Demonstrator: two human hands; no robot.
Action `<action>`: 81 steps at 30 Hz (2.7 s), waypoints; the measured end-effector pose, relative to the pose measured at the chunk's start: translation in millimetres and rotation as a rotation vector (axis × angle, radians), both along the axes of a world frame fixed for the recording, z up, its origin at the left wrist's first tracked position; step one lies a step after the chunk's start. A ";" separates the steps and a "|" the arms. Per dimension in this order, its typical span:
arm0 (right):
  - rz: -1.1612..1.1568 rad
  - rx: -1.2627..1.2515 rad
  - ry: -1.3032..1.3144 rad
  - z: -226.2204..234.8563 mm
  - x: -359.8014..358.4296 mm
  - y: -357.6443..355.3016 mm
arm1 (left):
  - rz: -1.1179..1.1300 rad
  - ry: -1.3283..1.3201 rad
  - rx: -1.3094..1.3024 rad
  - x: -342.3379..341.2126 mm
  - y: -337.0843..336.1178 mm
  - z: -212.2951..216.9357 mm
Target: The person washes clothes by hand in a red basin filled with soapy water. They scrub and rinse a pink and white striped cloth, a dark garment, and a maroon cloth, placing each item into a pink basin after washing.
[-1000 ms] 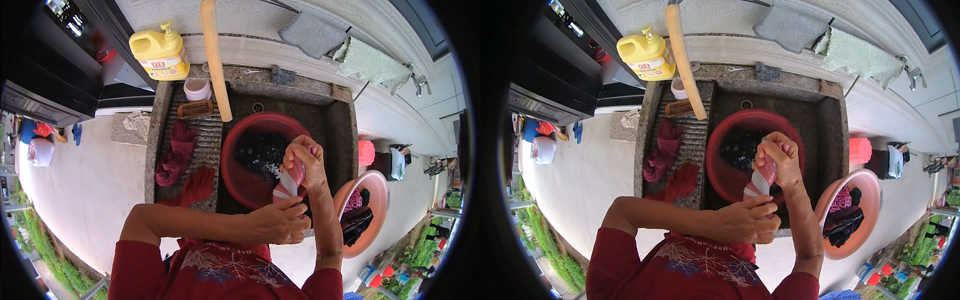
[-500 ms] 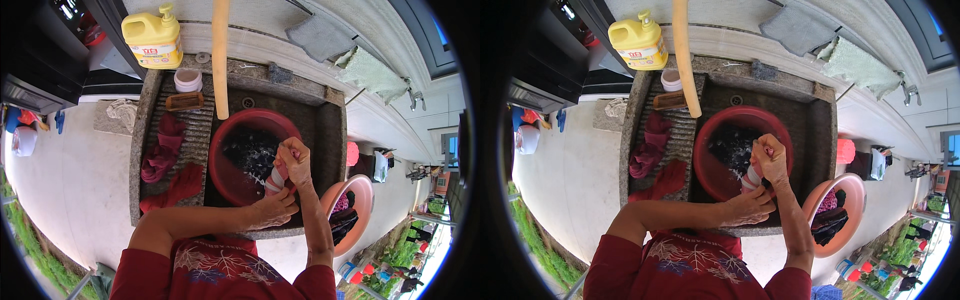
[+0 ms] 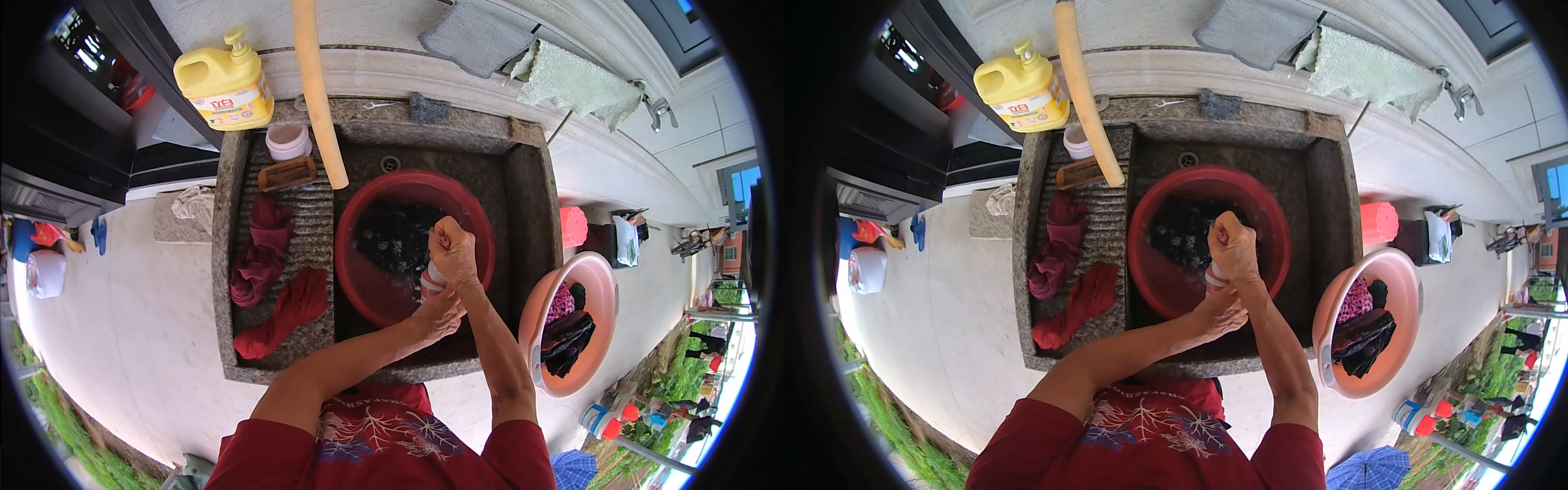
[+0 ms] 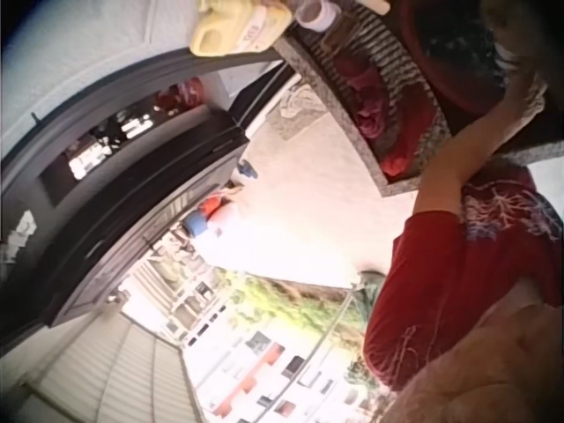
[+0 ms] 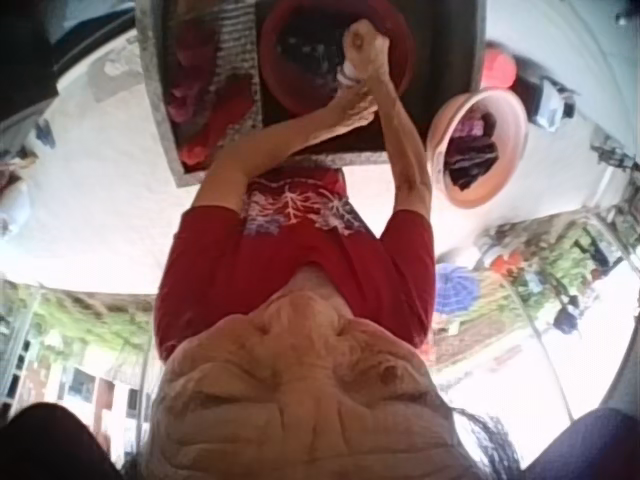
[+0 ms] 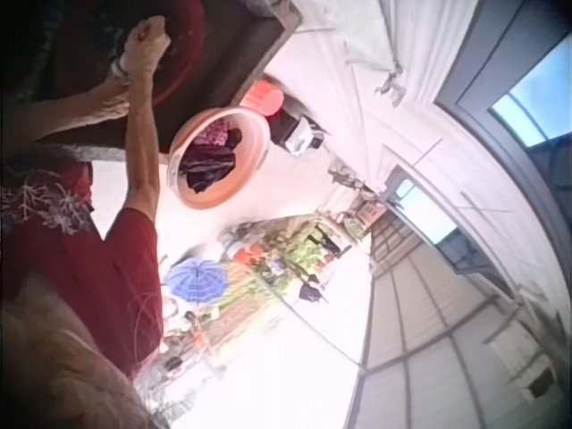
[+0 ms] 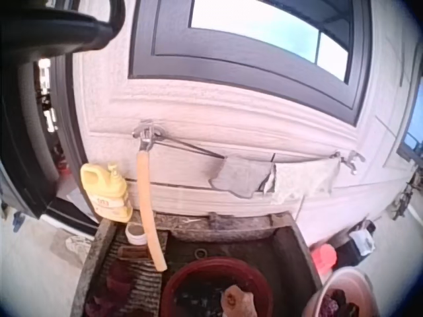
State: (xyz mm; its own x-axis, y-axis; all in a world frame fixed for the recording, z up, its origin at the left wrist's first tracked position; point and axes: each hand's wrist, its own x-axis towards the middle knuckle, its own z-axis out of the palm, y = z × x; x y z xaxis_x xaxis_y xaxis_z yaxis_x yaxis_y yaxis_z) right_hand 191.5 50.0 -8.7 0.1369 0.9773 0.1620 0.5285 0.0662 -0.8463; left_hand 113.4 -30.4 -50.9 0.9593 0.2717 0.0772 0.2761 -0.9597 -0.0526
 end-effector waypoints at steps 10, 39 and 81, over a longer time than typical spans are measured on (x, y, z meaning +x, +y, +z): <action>-0.087 0.033 -0.097 -12.5 -16.9 -7.4 | -0.025 0.123 0.129 -6.3 -8.1 -53.1; 0.275 -0.417 1.163 75.6 -41.3 -127.2 | 0.557 -1.939 -2.268 -100.8 44.9 76.9; -0.948 -0.181 -0.772 76.4 188.3 -168.6 | 1.175 -0.850 -1.775 -90.8 23.5 -10.8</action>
